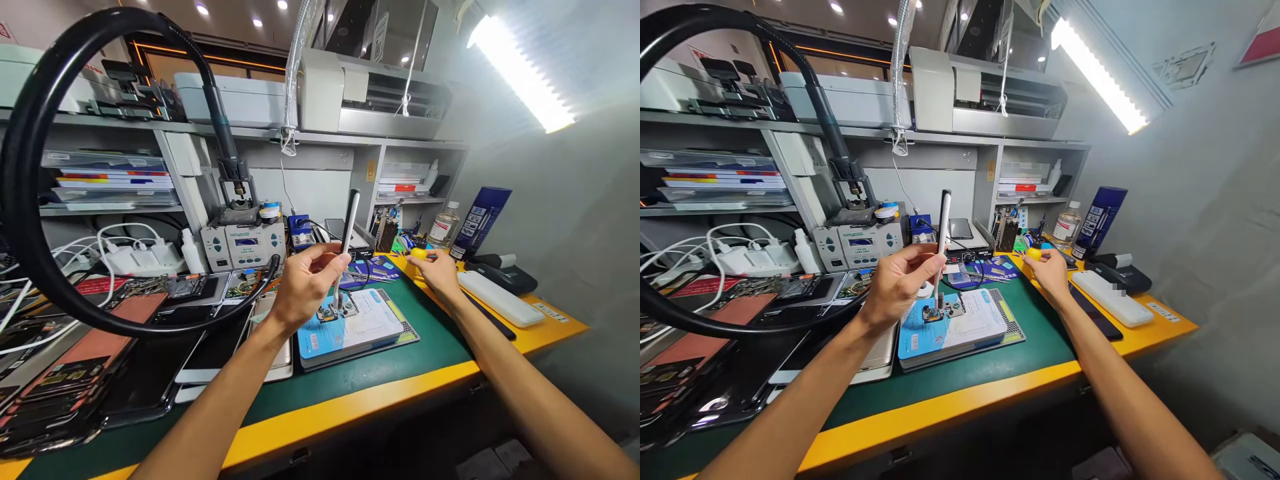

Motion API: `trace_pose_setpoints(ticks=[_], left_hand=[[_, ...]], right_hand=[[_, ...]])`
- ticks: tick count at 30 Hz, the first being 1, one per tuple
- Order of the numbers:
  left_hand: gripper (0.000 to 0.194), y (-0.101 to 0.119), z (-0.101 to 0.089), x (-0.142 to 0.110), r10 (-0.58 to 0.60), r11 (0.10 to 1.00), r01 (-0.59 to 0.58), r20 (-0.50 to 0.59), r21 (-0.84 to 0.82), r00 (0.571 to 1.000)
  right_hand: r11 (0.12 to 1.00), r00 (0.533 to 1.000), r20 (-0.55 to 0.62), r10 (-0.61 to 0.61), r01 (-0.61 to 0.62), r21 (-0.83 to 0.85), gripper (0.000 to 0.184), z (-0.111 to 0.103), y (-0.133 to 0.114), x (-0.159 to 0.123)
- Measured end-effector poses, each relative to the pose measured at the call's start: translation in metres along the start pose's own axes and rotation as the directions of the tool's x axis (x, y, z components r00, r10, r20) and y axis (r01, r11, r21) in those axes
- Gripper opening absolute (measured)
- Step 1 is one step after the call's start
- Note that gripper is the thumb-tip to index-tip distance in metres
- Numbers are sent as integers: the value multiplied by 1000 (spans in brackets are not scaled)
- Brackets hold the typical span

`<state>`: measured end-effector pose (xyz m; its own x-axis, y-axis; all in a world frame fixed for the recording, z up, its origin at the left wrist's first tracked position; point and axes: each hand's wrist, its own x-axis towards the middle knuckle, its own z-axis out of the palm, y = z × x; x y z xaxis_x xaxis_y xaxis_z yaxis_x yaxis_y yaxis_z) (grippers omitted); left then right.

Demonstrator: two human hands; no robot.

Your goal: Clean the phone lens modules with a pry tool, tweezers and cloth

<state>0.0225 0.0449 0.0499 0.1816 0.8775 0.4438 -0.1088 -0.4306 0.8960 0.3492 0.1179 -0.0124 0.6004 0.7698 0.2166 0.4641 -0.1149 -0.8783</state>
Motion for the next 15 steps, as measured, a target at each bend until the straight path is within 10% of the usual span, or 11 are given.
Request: trace_pose_setpoints(ticks=[8, 15], left_hand=[[37, -4, 0, 2, -1, 1000, 1, 5, 9, 1000], [35, -5, -4, 3, 5, 1000, -5, 9, 21, 1000]], right_hand=[[961, 999, -19, -26, 19, -277, 37, 5, -15, 37], [953, 981, -161, -104, 52, -299, 38, 10, -22, 15]])
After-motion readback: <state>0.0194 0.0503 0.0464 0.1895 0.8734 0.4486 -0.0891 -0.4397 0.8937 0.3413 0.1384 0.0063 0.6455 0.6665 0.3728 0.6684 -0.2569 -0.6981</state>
